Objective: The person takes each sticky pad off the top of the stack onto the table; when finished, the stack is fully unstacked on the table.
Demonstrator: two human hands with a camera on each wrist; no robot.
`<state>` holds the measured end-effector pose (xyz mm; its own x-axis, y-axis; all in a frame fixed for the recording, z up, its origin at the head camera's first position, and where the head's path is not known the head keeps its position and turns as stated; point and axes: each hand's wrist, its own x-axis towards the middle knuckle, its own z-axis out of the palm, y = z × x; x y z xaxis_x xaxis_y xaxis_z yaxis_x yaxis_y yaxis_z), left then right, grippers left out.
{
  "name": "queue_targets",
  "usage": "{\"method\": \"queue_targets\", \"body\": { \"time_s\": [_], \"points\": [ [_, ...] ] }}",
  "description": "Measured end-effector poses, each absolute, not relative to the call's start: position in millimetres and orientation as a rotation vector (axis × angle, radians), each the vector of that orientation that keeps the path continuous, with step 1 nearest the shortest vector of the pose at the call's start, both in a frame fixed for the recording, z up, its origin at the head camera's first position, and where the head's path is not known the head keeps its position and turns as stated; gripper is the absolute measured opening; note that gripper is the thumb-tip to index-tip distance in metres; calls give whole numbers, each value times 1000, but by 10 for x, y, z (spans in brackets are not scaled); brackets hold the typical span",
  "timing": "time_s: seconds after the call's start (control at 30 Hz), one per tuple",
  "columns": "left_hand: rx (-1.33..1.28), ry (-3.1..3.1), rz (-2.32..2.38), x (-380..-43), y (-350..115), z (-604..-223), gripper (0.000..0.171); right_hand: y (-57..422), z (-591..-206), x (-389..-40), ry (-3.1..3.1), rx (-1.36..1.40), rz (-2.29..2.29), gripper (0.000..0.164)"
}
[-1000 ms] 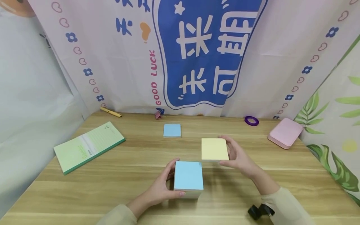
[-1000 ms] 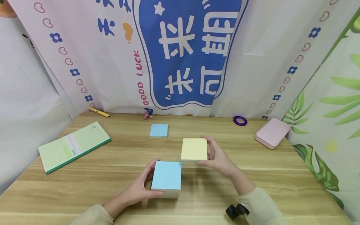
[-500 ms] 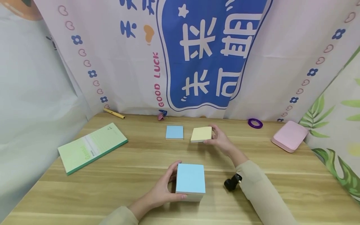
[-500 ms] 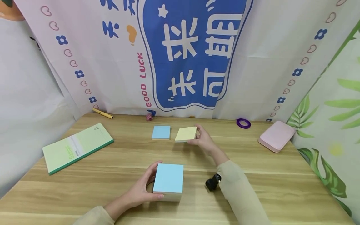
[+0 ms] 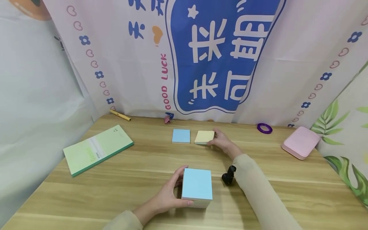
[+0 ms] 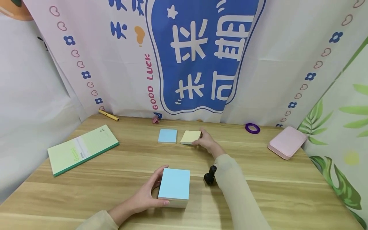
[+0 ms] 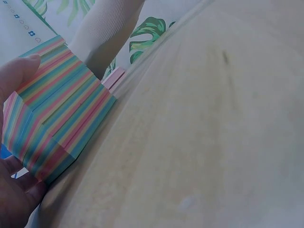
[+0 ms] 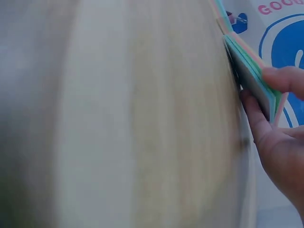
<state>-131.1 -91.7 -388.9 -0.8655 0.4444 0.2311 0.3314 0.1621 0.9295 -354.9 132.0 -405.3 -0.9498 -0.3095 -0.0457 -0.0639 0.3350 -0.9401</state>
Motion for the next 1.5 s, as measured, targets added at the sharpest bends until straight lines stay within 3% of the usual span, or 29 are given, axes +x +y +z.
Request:
{"method": "queue_targets", "body": {
  "time_s": [0.17, 0.5, 0.73, 1.17, 1.5],
  "points": [
    [769, 2320, 1809, -1313, -912, -3882, 88, 1277, -4031, -3601, 2373, -330, -1636, 90],
    [744, 2313, 1798, -1317, -908, -3878, 87, 1308, -3936, -3519, 2397, -289, -1624, 83],
    [724, 2318, 1789, -1314, -893, -3866, 89, 1512, -3736, -3060, 2333, -340, -1734, 76],
    [772, 2361, 1808, -1337, -890, -3882, 89, 1501, -3634, -1965, 2060, -944, -1659, 73],
    [745, 2347, 1791, -1334, -884, -3882, 89, 1404, -3744, -1681, 2174, -990, -1450, 93]
  ]
}}
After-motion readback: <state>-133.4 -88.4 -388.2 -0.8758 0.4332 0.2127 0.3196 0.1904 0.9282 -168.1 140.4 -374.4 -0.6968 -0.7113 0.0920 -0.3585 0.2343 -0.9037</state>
